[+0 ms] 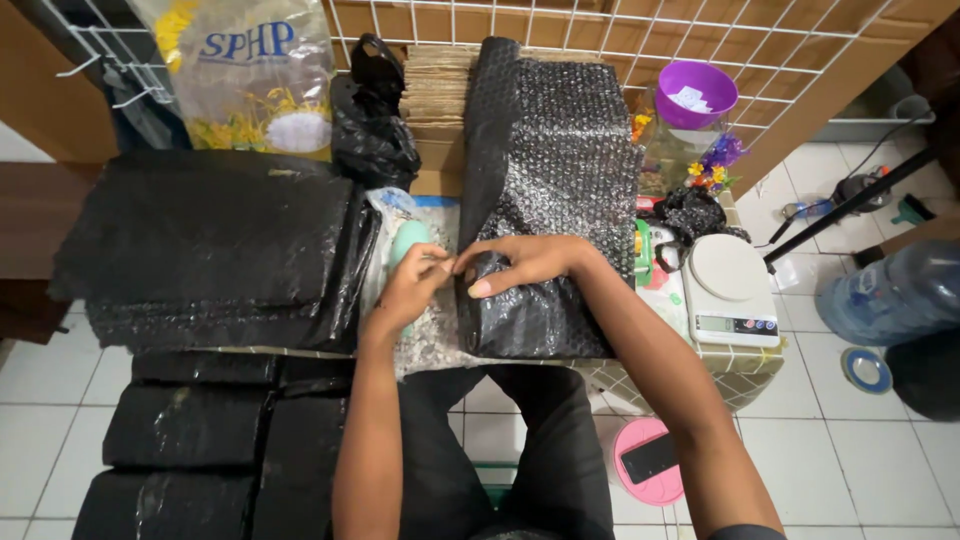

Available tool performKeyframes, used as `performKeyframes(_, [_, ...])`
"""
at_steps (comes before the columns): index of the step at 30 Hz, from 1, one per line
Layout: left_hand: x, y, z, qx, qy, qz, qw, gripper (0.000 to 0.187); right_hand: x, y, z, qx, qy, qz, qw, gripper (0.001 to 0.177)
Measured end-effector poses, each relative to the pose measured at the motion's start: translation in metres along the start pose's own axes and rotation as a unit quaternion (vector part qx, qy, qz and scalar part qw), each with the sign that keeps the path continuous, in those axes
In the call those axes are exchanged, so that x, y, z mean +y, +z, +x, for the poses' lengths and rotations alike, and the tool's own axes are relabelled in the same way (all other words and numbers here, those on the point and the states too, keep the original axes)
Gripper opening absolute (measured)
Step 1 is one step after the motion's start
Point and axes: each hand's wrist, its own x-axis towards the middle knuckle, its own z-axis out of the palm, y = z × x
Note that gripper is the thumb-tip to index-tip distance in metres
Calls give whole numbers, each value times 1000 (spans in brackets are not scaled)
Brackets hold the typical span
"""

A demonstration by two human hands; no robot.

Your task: Wrapping a small box in bubble wrap and placing it into a black plastic shipping bag

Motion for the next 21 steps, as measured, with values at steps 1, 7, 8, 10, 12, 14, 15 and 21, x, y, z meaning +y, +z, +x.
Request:
performKeyframes(1, [-11,2,6,-14,1,-23,1000,35,-1,-1,-1,4,-3,3,1000,62])
performKeyframes(7, [-29,19,19,-22,96,-86,991,41,-1,-5,-9,16,-17,7,1000,63])
performKeyframes(8, [-30,22,20,-22,103,-86,991,40,-1,-6,-10,24,-19,14,999,64])
performKeyframes(10, [-35,27,21,-22,118,-84,989,37,-3,-7,-14,24,-23,8,999,64])
performKeyframes(12, [-35,31,23,-24,134,-82,987,35,-2,-10,-16,27,-28,1,999,64])
performKeyframes(14, [-33,36,24,-24,140,-79,987,35,1,-11,-17,29,-34,2,999,64])
performKeyframes(15, [-36,35,28,-25,141,-79,987,35,1,-11,-19,30,-34,1,999,64])
performKeyframes(21, [-28,36,31,17,168,-28,985,31,-2,-11,-21,41,-48,3,998,65])
